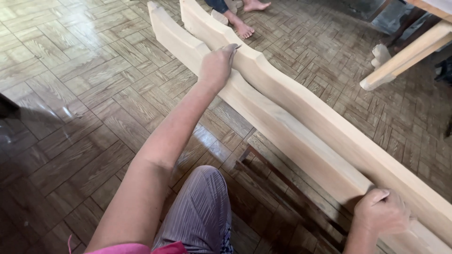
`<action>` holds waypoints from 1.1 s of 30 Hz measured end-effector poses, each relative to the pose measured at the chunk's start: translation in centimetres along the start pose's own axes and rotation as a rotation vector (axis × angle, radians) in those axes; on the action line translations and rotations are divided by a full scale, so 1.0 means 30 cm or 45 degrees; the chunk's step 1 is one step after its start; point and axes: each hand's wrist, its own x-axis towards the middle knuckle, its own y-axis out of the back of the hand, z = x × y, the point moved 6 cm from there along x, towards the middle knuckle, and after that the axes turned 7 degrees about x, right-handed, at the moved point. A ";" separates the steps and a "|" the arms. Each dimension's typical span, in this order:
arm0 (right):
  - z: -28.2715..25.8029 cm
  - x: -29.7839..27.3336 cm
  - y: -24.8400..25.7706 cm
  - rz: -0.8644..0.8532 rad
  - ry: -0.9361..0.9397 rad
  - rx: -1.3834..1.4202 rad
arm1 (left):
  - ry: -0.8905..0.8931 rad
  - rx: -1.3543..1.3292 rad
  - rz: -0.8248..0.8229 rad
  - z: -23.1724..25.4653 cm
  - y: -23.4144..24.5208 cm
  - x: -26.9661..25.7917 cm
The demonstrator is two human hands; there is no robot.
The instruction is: Sanding the edges and surfaces of curved wooden furniture components using sandpaper.
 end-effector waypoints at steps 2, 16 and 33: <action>0.008 -0.010 -0.001 0.022 -0.001 -0.038 | -0.158 0.151 -0.015 -0.033 -0.093 -0.034; 0.035 -0.018 -0.047 0.022 0.001 -0.056 | -0.840 0.047 -0.379 0.265 0.022 -0.354; 0.025 -0.012 -0.018 0.003 0.002 -0.023 | -0.486 0.130 -0.132 0.142 -0.116 -0.220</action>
